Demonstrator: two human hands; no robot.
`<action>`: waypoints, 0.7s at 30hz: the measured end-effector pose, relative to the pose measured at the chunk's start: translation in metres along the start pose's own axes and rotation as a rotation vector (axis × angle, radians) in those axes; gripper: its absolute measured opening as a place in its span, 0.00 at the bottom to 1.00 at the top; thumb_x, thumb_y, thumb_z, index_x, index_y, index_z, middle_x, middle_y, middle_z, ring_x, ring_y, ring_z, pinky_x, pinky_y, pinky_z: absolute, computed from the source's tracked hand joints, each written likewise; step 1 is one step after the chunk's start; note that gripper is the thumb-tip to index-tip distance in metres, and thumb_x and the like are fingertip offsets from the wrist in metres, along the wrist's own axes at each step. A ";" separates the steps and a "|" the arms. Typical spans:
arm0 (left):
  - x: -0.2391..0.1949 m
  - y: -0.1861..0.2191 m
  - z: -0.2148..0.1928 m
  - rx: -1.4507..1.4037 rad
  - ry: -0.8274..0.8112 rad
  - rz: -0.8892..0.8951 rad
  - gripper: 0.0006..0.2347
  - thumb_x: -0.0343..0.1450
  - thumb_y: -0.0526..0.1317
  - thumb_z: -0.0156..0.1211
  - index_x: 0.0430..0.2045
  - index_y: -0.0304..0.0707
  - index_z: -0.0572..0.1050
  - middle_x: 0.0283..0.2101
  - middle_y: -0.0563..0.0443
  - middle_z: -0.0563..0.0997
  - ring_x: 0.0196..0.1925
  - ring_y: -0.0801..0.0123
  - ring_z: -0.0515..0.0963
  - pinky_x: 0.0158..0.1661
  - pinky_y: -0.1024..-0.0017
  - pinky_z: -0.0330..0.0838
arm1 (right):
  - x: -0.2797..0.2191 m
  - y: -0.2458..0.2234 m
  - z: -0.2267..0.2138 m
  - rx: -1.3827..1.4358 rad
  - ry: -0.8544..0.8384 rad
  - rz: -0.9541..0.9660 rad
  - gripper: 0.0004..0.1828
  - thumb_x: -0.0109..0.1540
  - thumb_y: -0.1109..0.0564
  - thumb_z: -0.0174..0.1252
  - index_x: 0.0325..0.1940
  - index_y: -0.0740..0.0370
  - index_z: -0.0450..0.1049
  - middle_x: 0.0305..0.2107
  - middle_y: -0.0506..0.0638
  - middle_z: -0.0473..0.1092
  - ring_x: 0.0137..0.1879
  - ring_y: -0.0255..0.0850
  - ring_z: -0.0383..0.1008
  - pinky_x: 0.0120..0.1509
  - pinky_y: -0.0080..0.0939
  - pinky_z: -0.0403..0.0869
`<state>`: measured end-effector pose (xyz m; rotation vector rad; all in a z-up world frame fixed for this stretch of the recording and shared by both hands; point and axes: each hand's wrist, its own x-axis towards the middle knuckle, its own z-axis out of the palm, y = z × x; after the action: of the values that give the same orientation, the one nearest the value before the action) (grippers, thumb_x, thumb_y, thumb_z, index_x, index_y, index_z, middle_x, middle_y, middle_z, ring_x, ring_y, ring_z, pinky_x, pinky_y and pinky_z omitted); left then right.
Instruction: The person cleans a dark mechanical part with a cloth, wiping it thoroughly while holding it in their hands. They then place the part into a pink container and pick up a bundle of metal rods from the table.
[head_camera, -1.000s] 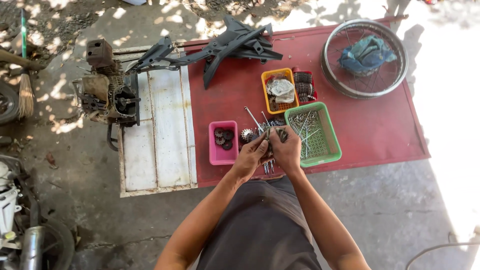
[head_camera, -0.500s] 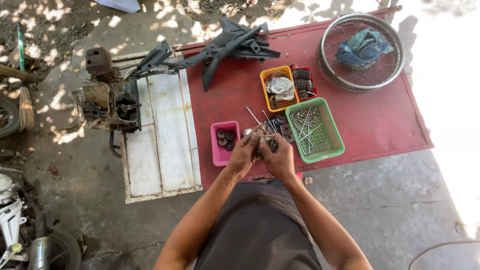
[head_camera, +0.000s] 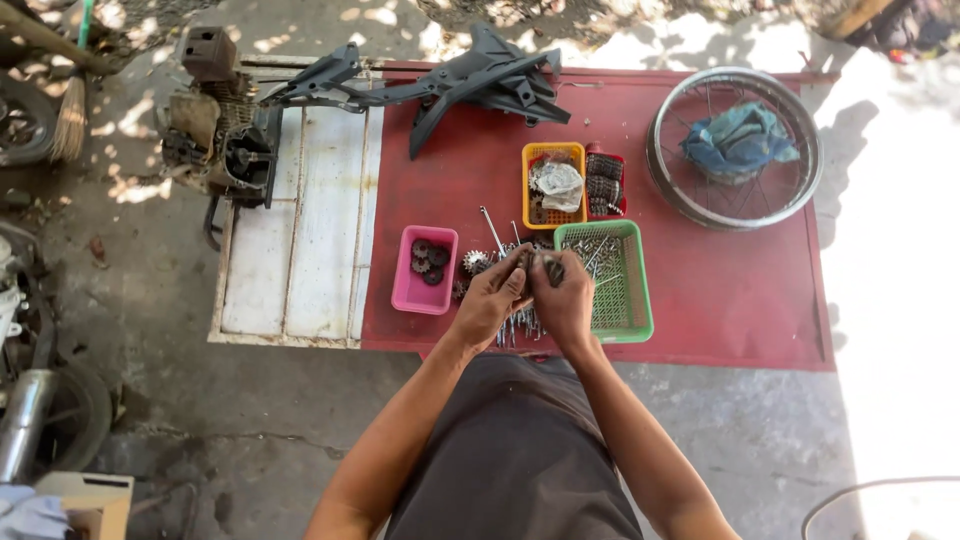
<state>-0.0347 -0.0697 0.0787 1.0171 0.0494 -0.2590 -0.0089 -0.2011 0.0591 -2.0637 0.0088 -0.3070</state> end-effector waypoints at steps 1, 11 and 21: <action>0.003 -0.005 0.003 -0.003 0.016 0.012 0.20 0.81 0.40 0.48 0.70 0.39 0.62 0.68 0.30 0.67 0.68 0.32 0.63 0.62 0.28 0.54 | -0.004 -0.008 -0.008 0.004 -0.017 -0.011 0.09 0.63 0.53 0.62 0.37 0.61 0.78 0.27 0.63 0.74 0.33 0.58 0.77 0.36 0.53 0.71; -0.009 -0.059 0.036 -0.148 0.217 0.083 0.19 0.79 0.39 0.51 0.68 0.38 0.65 0.58 0.31 0.76 0.54 0.47 0.80 0.58 0.46 0.73 | 0.008 0.001 -0.057 0.068 -0.191 -0.150 0.04 0.63 0.55 0.64 0.38 0.56 0.81 0.31 0.55 0.78 0.35 0.55 0.78 0.37 0.48 0.72; -0.024 -0.072 0.034 -0.214 0.315 0.023 0.19 0.80 0.40 0.50 0.68 0.43 0.65 0.43 0.38 0.83 0.37 0.67 0.81 0.46 0.66 0.81 | -0.012 -0.005 -0.060 0.106 -0.358 -0.085 0.07 0.63 0.52 0.64 0.43 0.52 0.83 0.27 0.57 0.76 0.33 0.54 0.77 0.35 0.47 0.71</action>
<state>-0.0776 -0.1294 0.0401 0.8375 0.3438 -0.0685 -0.0342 -0.2485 0.0880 -1.9902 -0.3073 0.0136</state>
